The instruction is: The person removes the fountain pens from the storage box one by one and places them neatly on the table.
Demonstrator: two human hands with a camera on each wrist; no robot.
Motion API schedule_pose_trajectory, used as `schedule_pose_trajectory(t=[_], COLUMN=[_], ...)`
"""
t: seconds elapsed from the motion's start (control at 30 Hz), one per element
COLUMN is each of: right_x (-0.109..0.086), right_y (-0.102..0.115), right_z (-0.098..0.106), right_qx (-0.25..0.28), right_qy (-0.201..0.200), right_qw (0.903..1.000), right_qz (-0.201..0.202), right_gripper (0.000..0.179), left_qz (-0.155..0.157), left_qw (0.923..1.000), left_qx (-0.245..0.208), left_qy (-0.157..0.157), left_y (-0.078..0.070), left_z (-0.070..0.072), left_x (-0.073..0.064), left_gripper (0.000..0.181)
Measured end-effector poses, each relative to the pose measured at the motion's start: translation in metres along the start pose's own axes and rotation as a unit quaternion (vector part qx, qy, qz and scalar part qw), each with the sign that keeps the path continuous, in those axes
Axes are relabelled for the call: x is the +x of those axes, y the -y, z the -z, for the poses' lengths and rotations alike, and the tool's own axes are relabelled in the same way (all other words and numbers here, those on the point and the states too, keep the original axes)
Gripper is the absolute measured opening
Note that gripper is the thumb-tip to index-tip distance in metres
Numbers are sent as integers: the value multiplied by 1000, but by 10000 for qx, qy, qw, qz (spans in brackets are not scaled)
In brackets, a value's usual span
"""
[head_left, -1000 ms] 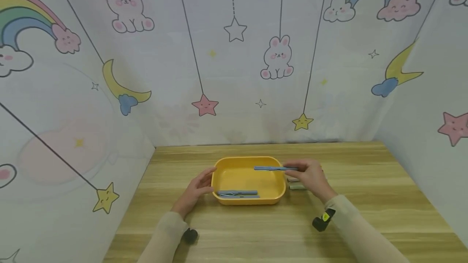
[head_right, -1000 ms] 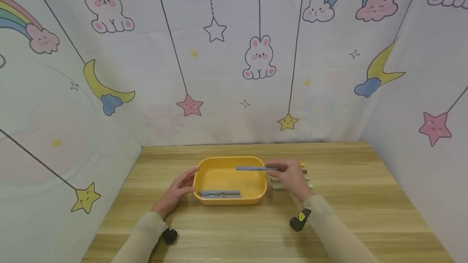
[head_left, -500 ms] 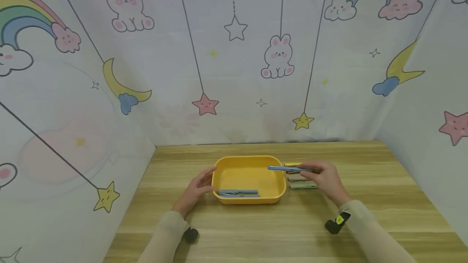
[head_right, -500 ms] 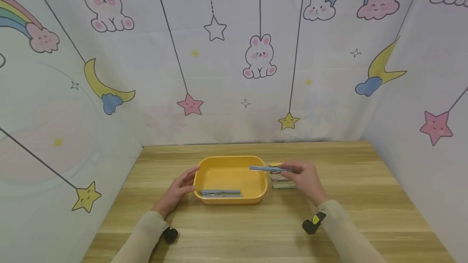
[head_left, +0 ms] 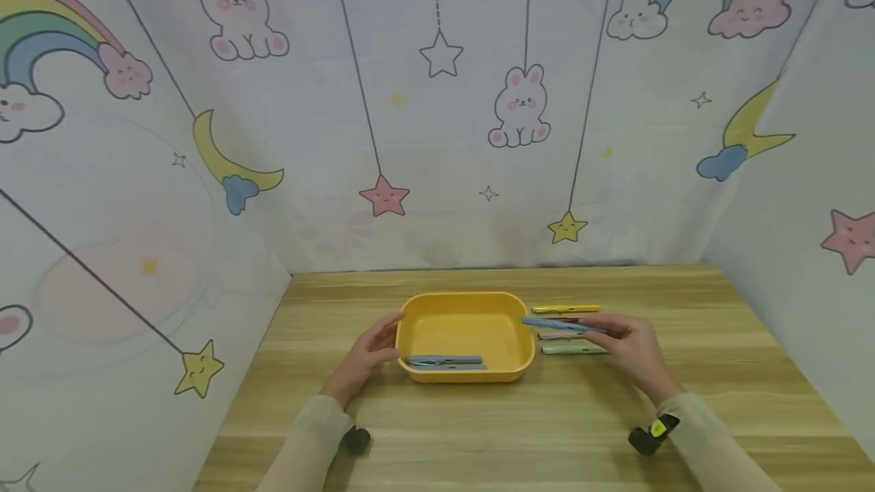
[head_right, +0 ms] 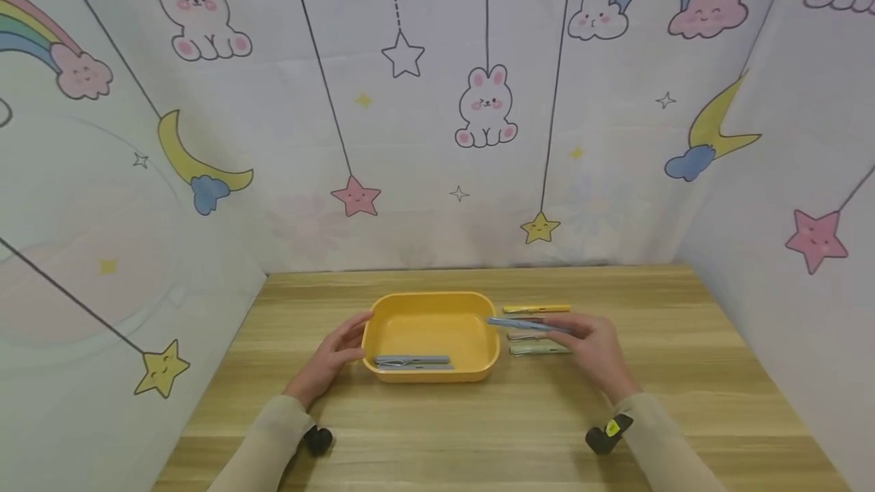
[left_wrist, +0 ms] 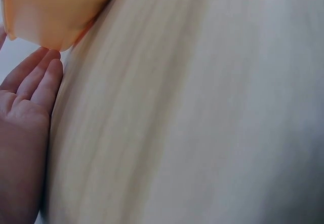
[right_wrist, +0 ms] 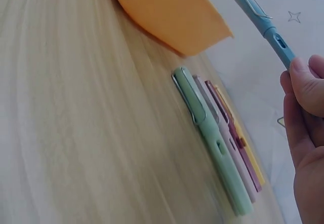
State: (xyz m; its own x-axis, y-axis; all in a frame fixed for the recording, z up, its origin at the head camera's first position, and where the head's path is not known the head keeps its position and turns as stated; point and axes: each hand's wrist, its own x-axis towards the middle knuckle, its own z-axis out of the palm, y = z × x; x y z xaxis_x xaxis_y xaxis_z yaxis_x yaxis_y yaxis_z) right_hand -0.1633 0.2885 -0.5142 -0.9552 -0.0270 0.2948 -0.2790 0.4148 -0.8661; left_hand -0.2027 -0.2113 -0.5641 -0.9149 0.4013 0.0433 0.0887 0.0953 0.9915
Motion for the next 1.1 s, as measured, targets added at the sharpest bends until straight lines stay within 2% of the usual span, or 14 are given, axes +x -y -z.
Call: schedule_pose_trajectory(t=[0.17, 0.47, 0.67, 0.87, 1.1], right_x=[-9, -19, -26, -31, -34], right_y=[-6, -21, -27, -33, -38], right_z=[10, 17, 21, 23, 22], right_qx=[-150, -369, -852, -935, -1112], right_qy=[-32, 45, 117, 182, 149], right_qw=[9999, 9989, 9963, 9952, 9936], right_qz=[0, 272, 50, -222, -155], right_gripper=[21, 18, 17, 17, 18], left_qz=[-37, -27, -35, 0, -134], left_qw=[10000, 10000, 10000, 9999, 9998], left_qx=[-15, -9, 68, 155, 124], left_qy=[20, 22, 46, 5, 79], left_y=[2, -1, 1, 1, 2], left_z=[1, 2, 1, 1, 1], left_x=[1, 2, 1, 0, 1], left_gripper=[65, 64, 64, 64, 65])
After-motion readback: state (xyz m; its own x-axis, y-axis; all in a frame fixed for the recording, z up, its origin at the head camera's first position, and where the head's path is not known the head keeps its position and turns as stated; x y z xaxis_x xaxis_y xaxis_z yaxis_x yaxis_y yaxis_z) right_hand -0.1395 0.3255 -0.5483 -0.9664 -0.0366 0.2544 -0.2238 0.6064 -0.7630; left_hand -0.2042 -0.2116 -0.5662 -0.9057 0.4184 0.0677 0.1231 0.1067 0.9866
